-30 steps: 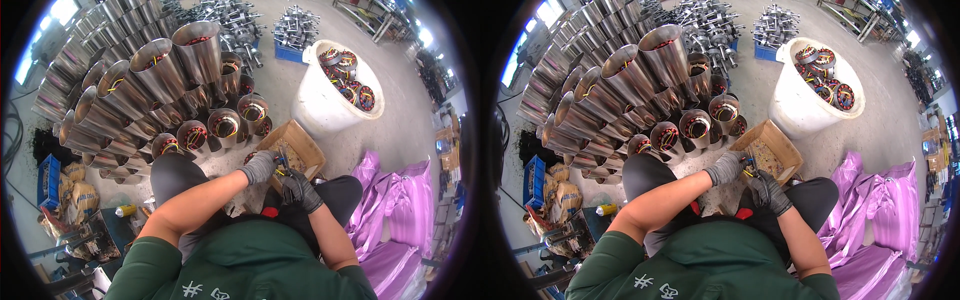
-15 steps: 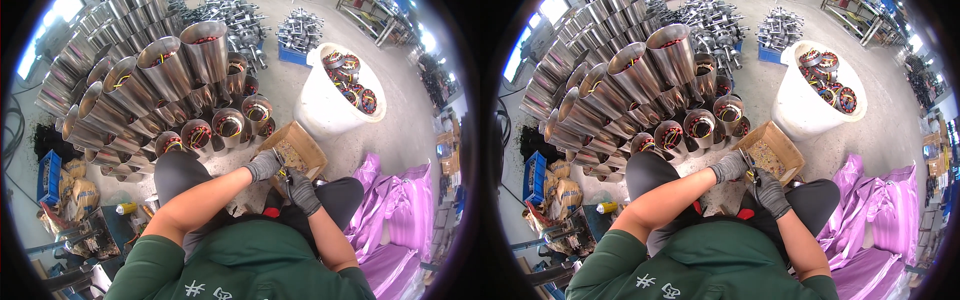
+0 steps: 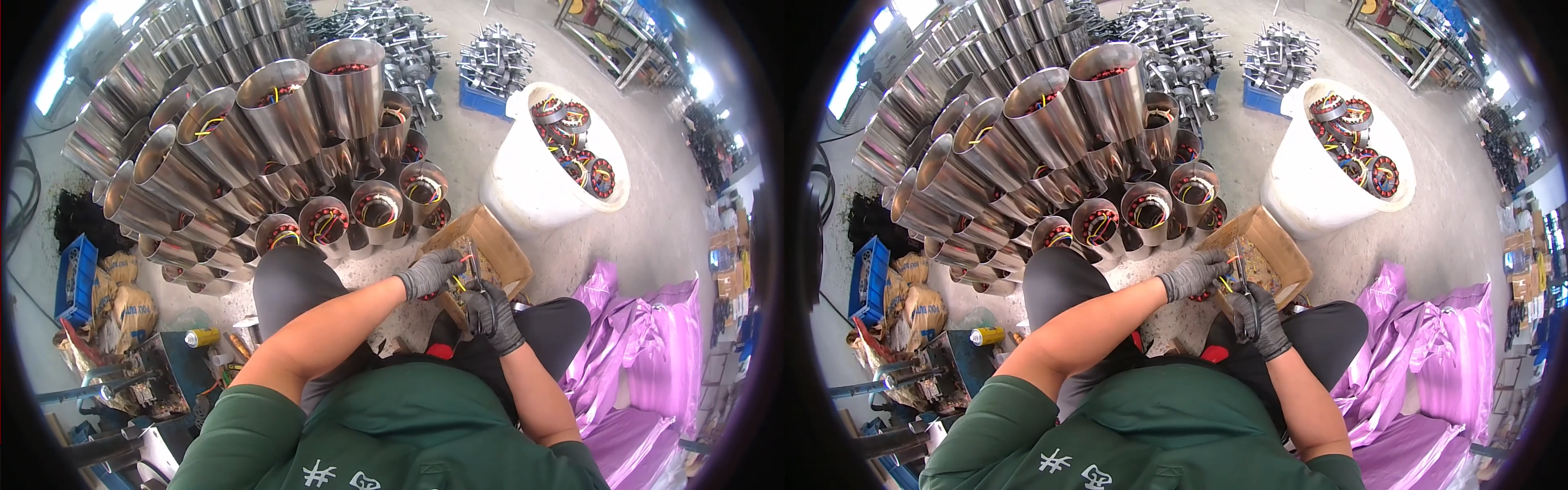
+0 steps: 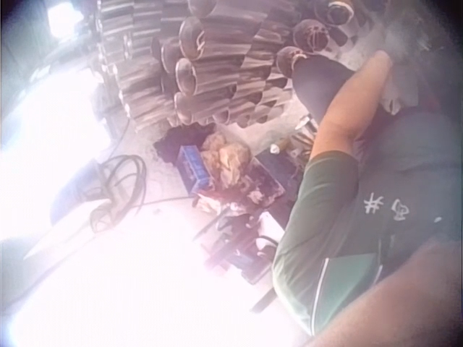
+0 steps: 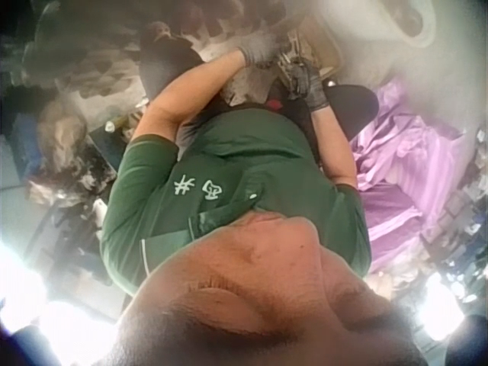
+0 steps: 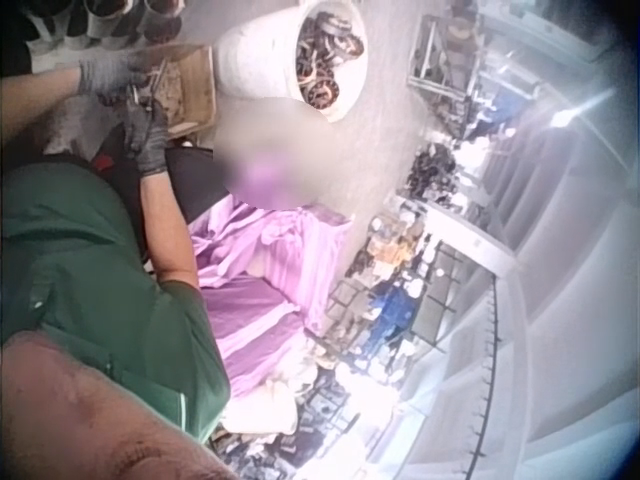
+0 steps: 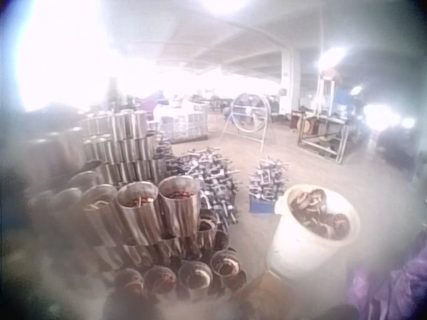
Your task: The person picks up coiled components with colored wires from a bucket and uses a pair of snips to trim and strip the wire ends over a small box.
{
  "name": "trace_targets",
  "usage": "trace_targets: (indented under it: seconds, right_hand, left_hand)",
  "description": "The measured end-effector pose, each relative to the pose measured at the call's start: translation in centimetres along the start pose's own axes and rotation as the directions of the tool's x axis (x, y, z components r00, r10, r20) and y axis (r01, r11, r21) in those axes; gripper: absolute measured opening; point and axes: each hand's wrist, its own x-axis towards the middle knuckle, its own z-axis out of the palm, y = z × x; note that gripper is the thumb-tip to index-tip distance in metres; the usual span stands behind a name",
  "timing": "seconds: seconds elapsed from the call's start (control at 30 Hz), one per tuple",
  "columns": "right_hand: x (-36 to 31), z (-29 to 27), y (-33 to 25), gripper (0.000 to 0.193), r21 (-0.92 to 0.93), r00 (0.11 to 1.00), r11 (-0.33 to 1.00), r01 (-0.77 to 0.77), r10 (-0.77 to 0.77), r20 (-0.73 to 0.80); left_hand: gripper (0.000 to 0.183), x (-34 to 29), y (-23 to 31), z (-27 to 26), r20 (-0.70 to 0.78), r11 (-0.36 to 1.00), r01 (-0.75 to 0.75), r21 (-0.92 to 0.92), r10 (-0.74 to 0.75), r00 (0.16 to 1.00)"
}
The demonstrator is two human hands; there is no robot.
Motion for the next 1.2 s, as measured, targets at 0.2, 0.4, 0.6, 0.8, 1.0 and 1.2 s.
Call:
trace_targets:
  seconds: [0.2,0.4,0.6,0.8,1.0,1.2]
  right_hand:
    - [1.2,-1.7,1.8,0.034,-0.007,0.971,0.973,-0.232,0.232,0.056]
    - [1.4,-0.5,1.4,0.032,-0.087,0.944,0.942,-0.324,0.328,0.041]
    - [1.0,-1.1,0.8,0.033,0.018,0.941,0.955,-0.298,0.29,0.172]
    - [3.4,-1.9,3.2,0.017,0.242,0.97,0.941,-0.237,0.244,0.0]
    - [6.2,-5.6,5.5,0.015,0.281,0.992,0.957,0.068,-0.036,-0.118]
    - [2.8,-4.5,-2.7,0.023,0.15,0.98,0.974,0.171,-0.152,-0.128]
  left_hand:
    - [0.021,0.5,-1.8,0.3,-0.126,0.885,-0.141,0.443,0.217,0.968]
    - [0.023,-0.9,0.0,1.2,-0.131,0.849,-0.026,0.527,0.112,0.985]
    - [0.022,-0.1,-0.3,1.3,-0.059,0.722,-0.135,0.679,0.237,0.97]
    - [0.023,-0.7,0.2,0.6,-0.033,0.652,-0.08,0.754,0.16,0.987]
    - [0.021,-8.2,9.4,-3.1,0.142,0.219,-0.414,0.883,0.717,0.682]
    - [0.023,-29.7,19.0,-5.1,-0.439,0.727,-0.667,0.165,0.659,0.61]
